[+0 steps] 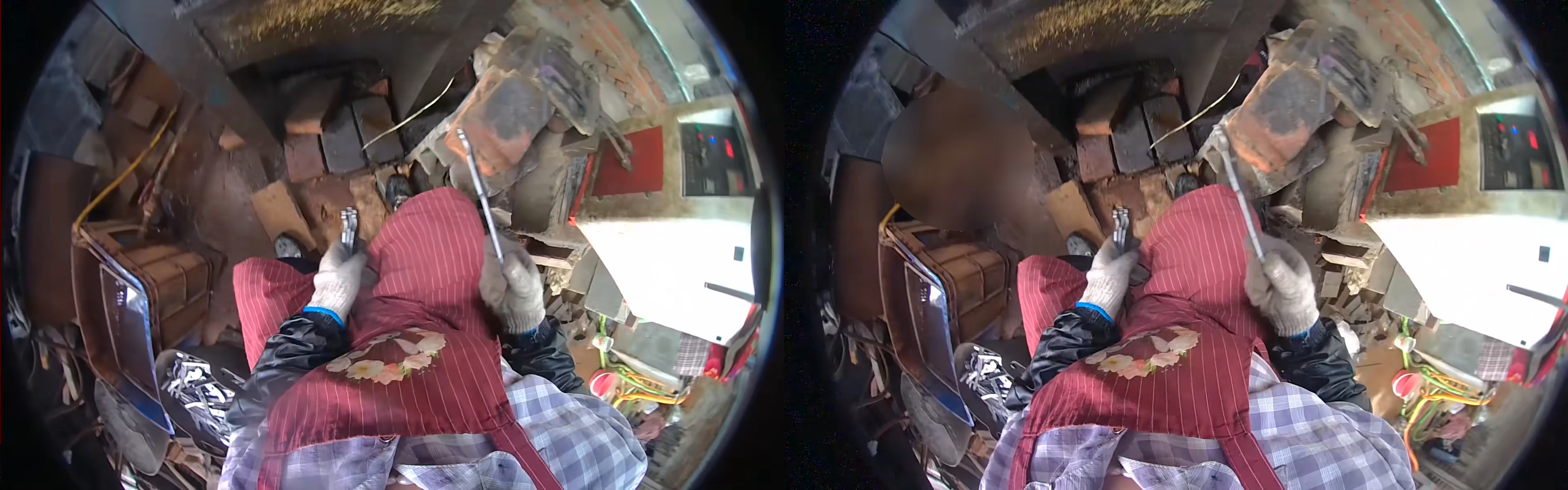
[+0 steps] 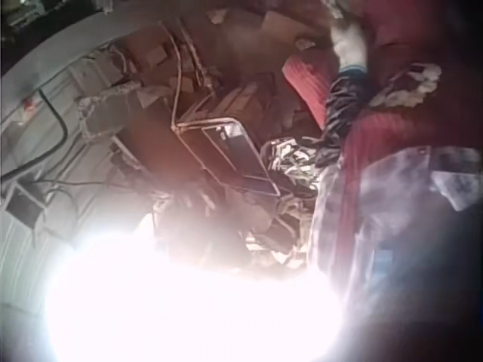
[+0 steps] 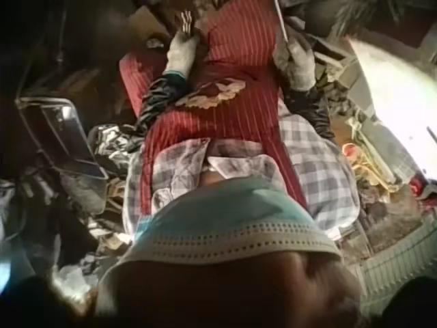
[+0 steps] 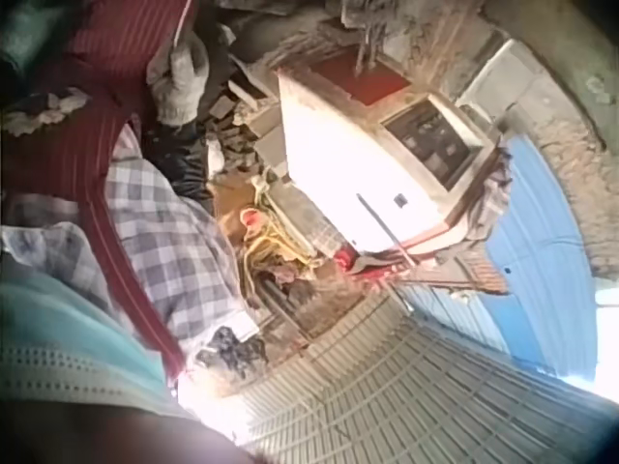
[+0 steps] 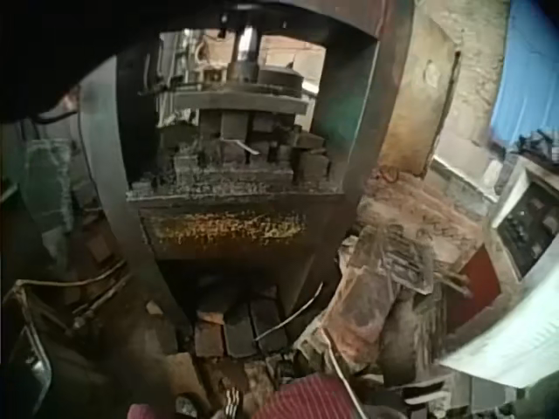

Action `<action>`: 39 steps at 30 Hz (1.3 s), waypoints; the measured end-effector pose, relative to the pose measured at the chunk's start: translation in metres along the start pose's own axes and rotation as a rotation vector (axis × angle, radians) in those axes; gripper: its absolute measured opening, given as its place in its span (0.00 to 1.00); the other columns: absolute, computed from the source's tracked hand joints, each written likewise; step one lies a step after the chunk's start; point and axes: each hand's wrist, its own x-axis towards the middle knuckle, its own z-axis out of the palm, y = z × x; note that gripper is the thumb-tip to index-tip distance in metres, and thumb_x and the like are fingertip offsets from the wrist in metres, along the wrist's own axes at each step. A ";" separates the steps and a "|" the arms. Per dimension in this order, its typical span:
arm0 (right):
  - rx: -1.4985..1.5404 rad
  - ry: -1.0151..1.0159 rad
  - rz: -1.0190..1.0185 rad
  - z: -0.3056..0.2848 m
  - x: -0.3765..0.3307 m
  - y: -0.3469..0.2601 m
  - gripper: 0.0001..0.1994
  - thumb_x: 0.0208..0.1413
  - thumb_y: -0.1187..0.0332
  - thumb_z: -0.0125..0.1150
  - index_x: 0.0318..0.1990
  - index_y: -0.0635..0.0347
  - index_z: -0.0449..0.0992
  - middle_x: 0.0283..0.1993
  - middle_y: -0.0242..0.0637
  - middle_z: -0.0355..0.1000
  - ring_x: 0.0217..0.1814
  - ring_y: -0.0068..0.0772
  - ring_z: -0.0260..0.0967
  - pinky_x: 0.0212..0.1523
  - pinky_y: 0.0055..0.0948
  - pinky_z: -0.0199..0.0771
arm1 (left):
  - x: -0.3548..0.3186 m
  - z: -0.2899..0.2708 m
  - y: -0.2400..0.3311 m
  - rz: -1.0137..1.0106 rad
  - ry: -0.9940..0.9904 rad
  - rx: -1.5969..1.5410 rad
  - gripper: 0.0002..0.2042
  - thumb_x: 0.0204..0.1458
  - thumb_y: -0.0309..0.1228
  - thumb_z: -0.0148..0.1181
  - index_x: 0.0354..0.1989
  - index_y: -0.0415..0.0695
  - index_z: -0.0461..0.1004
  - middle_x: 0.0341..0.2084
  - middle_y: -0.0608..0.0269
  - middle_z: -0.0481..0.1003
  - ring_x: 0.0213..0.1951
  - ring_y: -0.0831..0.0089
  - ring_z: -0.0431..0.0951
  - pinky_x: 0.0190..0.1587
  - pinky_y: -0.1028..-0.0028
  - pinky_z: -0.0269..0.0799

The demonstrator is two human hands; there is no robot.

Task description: The person holds metal components by hand, inserts heated metal pieces one at a time into a mechanical press machine, presses them, and removes and handles the metal parts.

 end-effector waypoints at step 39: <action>-0.150 0.389 -0.134 -0.116 0.123 -0.043 0.18 0.63 0.62 0.51 0.56 0.62 0.67 0.55 0.39 0.71 0.53 0.28 0.70 0.53 0.23 0.70 | -0.036 0.042 -0.011 0.515 -0.375 1.135 0.09 0.45 0.30 0.52 0.30 0.41 0.76 0.22 0.52 0.78 0.27 0.56 0.81 0.22 0.58 0.73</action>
